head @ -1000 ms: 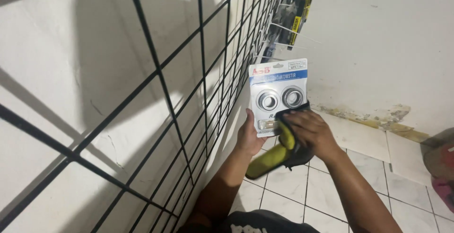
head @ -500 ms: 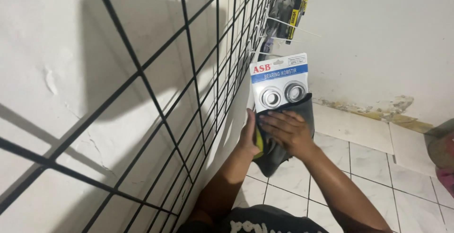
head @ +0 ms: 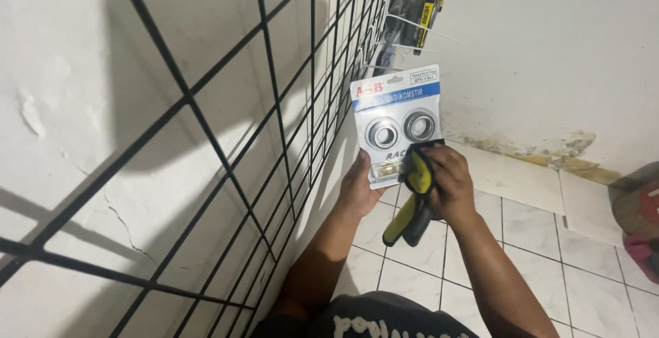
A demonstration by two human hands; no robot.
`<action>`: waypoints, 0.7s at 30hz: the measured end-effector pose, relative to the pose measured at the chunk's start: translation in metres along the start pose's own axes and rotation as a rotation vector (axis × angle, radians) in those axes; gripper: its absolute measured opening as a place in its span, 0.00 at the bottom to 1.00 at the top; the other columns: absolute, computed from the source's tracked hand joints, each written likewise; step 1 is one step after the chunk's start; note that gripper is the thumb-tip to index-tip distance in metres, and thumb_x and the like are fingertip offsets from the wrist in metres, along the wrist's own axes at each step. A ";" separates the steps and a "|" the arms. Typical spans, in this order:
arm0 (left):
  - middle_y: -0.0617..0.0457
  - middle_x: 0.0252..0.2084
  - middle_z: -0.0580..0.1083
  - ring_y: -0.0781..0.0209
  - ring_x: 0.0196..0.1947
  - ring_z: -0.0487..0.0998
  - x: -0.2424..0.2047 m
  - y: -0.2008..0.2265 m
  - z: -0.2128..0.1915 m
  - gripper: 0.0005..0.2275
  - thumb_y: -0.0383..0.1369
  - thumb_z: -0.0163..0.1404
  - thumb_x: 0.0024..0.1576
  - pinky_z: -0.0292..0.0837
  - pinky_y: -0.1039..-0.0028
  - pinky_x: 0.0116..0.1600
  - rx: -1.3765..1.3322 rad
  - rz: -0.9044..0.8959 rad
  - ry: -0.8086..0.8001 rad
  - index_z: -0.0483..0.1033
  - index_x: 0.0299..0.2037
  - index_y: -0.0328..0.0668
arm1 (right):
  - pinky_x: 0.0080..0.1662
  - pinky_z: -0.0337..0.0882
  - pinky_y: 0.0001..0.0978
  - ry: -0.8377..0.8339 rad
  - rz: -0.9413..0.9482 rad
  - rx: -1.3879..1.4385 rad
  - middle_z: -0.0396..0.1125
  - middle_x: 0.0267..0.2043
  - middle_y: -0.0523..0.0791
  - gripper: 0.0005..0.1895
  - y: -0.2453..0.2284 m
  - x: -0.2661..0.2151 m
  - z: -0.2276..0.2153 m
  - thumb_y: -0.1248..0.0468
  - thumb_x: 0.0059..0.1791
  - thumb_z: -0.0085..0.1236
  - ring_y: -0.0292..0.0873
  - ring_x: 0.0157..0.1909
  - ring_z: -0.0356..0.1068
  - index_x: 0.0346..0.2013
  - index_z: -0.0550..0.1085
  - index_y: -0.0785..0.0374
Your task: The person wipes a packaged set of bearings with a cloth, then hangs it on a wall grid. They then pick up a smaller packaged item and wipe it with the cloth as well.
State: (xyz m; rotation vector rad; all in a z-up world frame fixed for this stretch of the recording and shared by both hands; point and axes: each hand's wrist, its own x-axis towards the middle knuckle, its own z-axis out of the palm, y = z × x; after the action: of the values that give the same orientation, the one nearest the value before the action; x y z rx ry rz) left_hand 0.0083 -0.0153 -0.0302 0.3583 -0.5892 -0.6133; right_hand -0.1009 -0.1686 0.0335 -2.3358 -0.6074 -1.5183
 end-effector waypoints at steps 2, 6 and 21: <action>0.39 0.60 0.72 0.43 0.55 0.77 -0.002 0.001 0.011 0.25 0.50 0.39 0.66 0.75 0.47 0.58 0.027 -0.004 -0.009 0.59 0.71 0.50 | 0.59 0.65 0.56 -0.040 0.004 -0.082 0.70 0.52 0.52 0.19 -0.004 0.001 -0.002 0.53 0.55 0.51 0.62 0.56 0.67 0.47 0.78 0.66; 0.35 0.61 0.71 0.40 0.56 0.75 0.002 0.002 0.024 0.24 0.47 0.37 0.67 0.72 0.44 0.60 0.081 0.010 -0.040 0.60 0.69 0.46 | 0.60 0.63 0.53 -0.141 0.102 -0.060 0.68 0.50 0.48 0.20 -0.003 0.005 -0.009 0.49 0.53 0.54 0.59 0.56 0.65 0.49 0.78 0.61; 0.37 0.63 0.69 0.45 0.60 0.73 -0.003 0.002 0.016 0.23 0.46 0.33 0.68 0.66 0.48 0.66 0.136 0.068 -0.087 0.59 0.69 0.42 | 0.54 0.68 0.53 -0.011 0.358 0.092 0.71 0.47 0.51 0.17 -0.028 0.018 -0.006 0.64 0.45 0.66 0.60 0.52 0.66 0.47 0.77 0.65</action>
State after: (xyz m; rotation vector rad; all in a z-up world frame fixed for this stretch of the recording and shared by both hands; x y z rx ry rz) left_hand -0.0031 -0.0145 -0.0179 0.4387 -0.7255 -0.5272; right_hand -0.1132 -0.1431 0.0528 -2.2359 -0.2370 -1.2875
